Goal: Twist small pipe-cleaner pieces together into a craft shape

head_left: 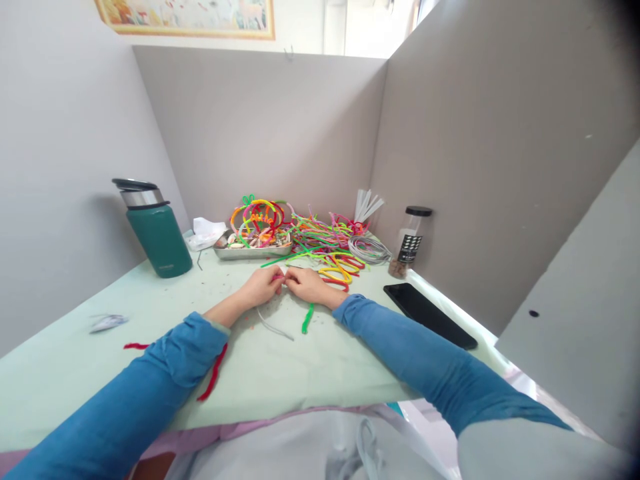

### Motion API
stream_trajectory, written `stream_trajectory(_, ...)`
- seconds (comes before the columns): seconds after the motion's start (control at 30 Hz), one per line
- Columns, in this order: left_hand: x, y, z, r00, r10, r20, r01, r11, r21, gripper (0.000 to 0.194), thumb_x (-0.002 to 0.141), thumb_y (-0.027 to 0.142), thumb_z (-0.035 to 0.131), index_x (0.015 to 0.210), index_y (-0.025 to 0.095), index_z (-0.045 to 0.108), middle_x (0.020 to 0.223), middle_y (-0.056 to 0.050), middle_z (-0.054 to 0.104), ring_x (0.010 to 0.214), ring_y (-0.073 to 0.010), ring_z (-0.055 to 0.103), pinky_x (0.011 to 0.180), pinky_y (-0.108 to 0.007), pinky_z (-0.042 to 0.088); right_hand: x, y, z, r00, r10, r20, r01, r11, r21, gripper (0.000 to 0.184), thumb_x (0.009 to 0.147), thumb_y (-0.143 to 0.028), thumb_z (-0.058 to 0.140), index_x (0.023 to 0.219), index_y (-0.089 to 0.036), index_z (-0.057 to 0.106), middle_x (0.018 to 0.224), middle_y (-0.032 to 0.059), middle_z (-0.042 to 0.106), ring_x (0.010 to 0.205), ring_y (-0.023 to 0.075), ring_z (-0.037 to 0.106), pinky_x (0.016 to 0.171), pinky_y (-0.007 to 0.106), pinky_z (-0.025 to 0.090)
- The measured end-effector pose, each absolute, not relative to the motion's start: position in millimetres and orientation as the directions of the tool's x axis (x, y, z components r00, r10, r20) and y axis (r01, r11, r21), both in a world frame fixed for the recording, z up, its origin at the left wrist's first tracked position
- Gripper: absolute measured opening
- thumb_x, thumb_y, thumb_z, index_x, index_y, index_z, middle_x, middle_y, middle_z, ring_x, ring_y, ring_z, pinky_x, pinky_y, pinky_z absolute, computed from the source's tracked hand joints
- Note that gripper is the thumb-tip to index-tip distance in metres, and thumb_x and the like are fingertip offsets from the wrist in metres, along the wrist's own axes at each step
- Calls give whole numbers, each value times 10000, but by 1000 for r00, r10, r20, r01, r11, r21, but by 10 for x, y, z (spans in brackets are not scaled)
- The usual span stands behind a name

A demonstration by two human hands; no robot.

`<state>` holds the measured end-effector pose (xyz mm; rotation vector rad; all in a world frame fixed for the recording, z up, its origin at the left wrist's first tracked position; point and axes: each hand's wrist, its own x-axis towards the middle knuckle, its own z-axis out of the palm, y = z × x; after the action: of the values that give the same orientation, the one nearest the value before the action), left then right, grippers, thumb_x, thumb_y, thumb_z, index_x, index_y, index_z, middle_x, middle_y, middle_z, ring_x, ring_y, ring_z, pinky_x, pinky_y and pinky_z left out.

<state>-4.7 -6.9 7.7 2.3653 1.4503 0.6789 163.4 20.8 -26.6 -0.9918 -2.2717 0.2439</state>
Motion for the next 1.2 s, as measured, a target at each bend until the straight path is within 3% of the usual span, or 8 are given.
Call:
stream_trajectory(0.2, -51, -72, 81, 367, 898, 243, 725, -440, 530, 183, 803, 336, 415, 759, 190, 516, 622, 5, 629, 433, -105, 487, 481, -221, 373, 1631, 197, -247, -500, 725, 474, 586, 686, -432, 144, 865, -214, 473, 850, -168, 609, 776, 18, 621, 695, 128, 510, 647, 230, 332)
stream_trajectory(0.5, -68, -38, 46, 353, 916, 192, 579, -375, 724, 255, 779, 426, 461, 799, 174, 494, 632, 14, 604, 374, -67, 417, 390, -197, 320, 1639, 188, -218, -496, 742, 450, 513, 669, -538, 161, 873, -214, 486, 783, -163, 609, 718, -2, 606, 663, 112, 499, 641, 220, 344)
stream_trajectory(0.8, -39, -78, 103, 366, 877, 311, 765, -473, 436, 204, 793, 327, 434, 761, 177, 567, 675, -33, 668, 556, -141, 560, 553, -236, 405, 1627, 218, -246, -492, 737, 462, 567, 675, -472, 143, 855, -207, 483, 823, -165, 616, 737, 2, 609, 678, 122, 493, 631, 226, 320)
stream_trajectory(1.2, -33, -111, 142, 343, 898, 276, 791, -434, 431, 232, 768, 329, 450, 786, 164, 612, 644, -18, 657, 539, -138, 547, 541, -231, 406, 1620, 239, -265, -488, 730, 479, 562, 682, -468, 139, 843, -197, 484, 794, -159, 610, 712, 0, 597, 653, 114, 471, 610, 222, 302)
